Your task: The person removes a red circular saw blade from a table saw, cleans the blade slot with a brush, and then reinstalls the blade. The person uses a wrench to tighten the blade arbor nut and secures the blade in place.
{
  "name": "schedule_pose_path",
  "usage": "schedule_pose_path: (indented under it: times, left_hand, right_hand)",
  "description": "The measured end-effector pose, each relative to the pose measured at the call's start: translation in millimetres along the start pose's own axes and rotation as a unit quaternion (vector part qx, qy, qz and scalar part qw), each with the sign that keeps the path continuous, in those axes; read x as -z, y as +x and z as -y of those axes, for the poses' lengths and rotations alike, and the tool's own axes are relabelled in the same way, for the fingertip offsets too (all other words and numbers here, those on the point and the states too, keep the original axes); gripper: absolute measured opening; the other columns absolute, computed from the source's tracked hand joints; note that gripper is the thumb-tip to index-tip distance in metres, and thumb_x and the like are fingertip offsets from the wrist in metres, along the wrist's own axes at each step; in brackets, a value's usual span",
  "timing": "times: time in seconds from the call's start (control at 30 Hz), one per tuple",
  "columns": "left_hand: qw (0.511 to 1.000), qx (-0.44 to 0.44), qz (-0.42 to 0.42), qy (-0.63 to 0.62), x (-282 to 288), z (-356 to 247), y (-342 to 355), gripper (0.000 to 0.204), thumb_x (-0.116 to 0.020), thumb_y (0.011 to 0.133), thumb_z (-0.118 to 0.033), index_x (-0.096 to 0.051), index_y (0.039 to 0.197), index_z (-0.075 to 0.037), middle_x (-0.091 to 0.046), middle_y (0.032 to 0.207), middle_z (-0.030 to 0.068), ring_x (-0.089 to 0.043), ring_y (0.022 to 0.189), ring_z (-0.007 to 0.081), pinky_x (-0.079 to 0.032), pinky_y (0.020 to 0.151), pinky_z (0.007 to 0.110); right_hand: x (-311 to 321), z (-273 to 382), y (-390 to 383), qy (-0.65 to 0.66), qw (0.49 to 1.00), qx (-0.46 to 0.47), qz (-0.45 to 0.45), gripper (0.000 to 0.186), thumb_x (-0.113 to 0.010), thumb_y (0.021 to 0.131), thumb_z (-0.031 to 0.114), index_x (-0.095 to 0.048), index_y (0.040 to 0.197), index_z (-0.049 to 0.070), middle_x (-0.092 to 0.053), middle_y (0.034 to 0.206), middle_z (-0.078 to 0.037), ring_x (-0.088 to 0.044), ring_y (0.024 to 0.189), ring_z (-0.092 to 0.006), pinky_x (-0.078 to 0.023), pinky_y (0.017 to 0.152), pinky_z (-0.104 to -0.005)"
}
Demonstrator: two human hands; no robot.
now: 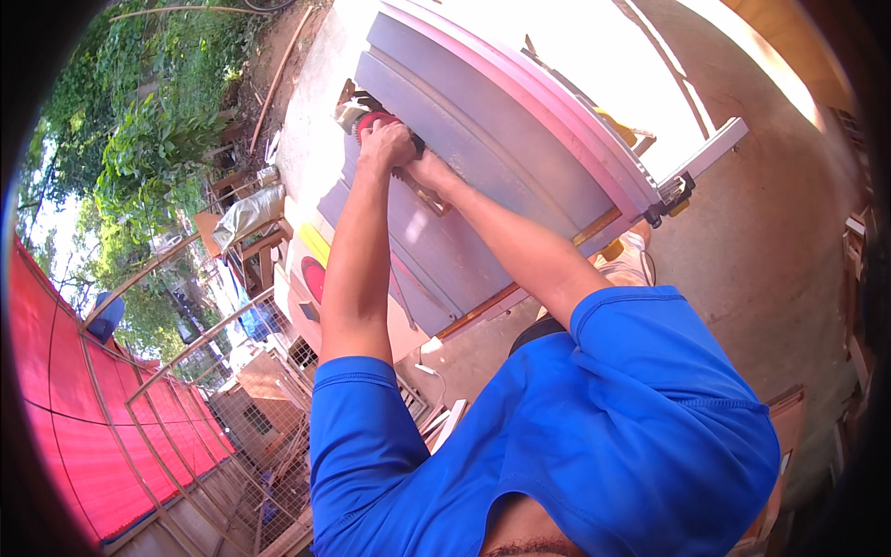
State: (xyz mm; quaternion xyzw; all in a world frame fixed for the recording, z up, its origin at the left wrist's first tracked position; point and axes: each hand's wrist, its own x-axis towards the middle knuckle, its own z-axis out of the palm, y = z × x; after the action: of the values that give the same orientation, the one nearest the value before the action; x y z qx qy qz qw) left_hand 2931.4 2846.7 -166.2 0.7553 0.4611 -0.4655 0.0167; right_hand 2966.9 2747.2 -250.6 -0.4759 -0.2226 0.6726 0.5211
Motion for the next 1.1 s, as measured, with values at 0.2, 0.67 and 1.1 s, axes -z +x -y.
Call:
schedule_pose_path:
  times: [0.2,0.67,1.1]
  left_hand:
    - [0.999,0.026,-0.033,-0.013,-1,0,1,0.046,-0.062,0.085,-0.034,-0.072,0.127,-0.019,-0.068,0.134,0.01,-0.057,0.128,0.0367,-0.044,0.104,0.056]
    - [0.999,0.04,-0.012,-0.034,10,1,1,0.034,-0.059,0.087,-0.025,-0.076,0.113,-0.01,-0.073,0.122,0.0139,-0.063,0.123,0.0327,-0.046,0.103,0.046]
    - [0.999,0.047,-0.003,-0.013,17,-9,-11,0.039,-0.057,0.089,-0.025,-0.073,0.122,-0.013,-0.069,0.133,0.0089,-0.057,0.131,0.0308,-0.043,0.106,0.05]
  right_hand:
    - [5,19,-15,0.07,0.997,-0.016,0.019,0.062,-0.074,0.09,0.041,-0.058,0.139,0.008,-0.068,0.128,-0.011,-0.066,0.113,-0.0179,-0.053,0.095,-0.0378]
    - [9,31,-18,0.084,0.994,-0.033,0.054,0.057,-0.073,0.091,0.04,-0.059,0.137,0.009,-0.067,0.117,-0.005,-0.062,0.098,-0.0132,-0.051,0.086,-0.0333]
    - [6,22,-15,0.095,0.994,-0.025,0.056,0.061,-0.072,0.093,0.041,-0.056,0.142,0.009,-0.066,0.127,-0.008,-0.061,0.109,-0.0144,-0.051,0.094,-0.0346]
